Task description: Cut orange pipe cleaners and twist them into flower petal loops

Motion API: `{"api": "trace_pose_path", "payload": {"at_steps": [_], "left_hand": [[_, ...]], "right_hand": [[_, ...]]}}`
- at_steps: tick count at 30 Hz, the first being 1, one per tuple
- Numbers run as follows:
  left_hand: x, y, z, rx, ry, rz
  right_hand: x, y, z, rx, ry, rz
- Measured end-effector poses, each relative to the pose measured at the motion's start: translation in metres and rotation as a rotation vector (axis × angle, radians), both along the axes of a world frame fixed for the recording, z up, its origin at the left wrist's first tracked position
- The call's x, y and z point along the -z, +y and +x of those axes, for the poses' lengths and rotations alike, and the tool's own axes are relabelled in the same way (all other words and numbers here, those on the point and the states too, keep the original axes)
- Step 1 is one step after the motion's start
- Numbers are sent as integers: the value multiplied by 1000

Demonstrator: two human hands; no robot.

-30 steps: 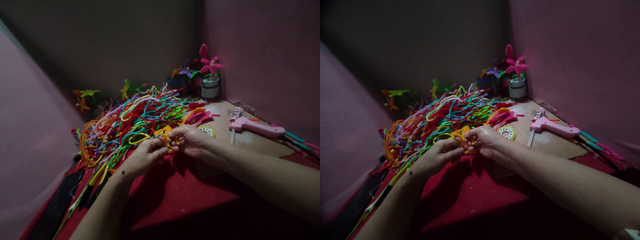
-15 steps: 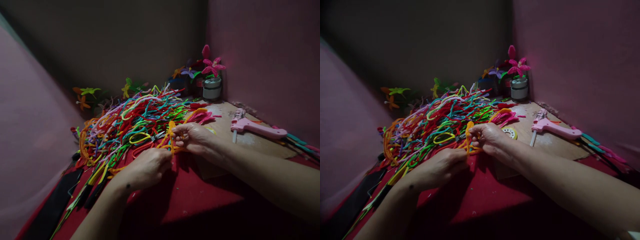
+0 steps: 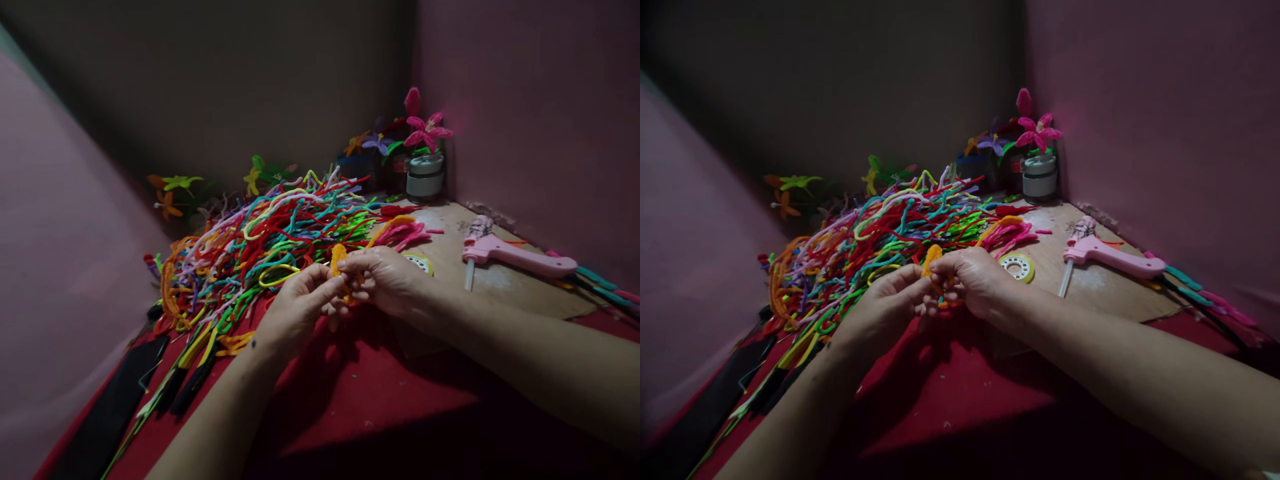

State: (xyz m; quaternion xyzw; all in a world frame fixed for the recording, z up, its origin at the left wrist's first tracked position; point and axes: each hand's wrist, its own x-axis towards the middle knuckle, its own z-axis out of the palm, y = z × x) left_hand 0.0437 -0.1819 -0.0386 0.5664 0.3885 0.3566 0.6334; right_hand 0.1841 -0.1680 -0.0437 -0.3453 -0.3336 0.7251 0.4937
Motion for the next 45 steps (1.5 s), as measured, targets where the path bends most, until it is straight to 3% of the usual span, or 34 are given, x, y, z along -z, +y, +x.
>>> {"api": "trace_pose_path", "payload": {"at_steps": [7,12,20,30,33,38,41,45], "left_hand": [[0,0,4,-107,-137,-54],[0,1,3,-50,-164,-103],[-2,0,-2,-45,-65,-79],[-6,1,-6,-144,12,-73],[-9,2,-9,-99,43,-93],[-12,1,-10,-45,142,10],[-12,-1,-9,13,89,-62],[-13,-1,-10,-8,131,-134]], "right_hand": [[2,0,-3,14,1,41],[7,0,-3,-3,6,128],[6,1,-2,37,-58,192],[2,-1,1,-26,-91,254],[1,-2,0,-5,-84,216],[0,-1,0,22,-71,200],[0,1,1,34,-81,208],[1,1,1,14,-108,223]]}}
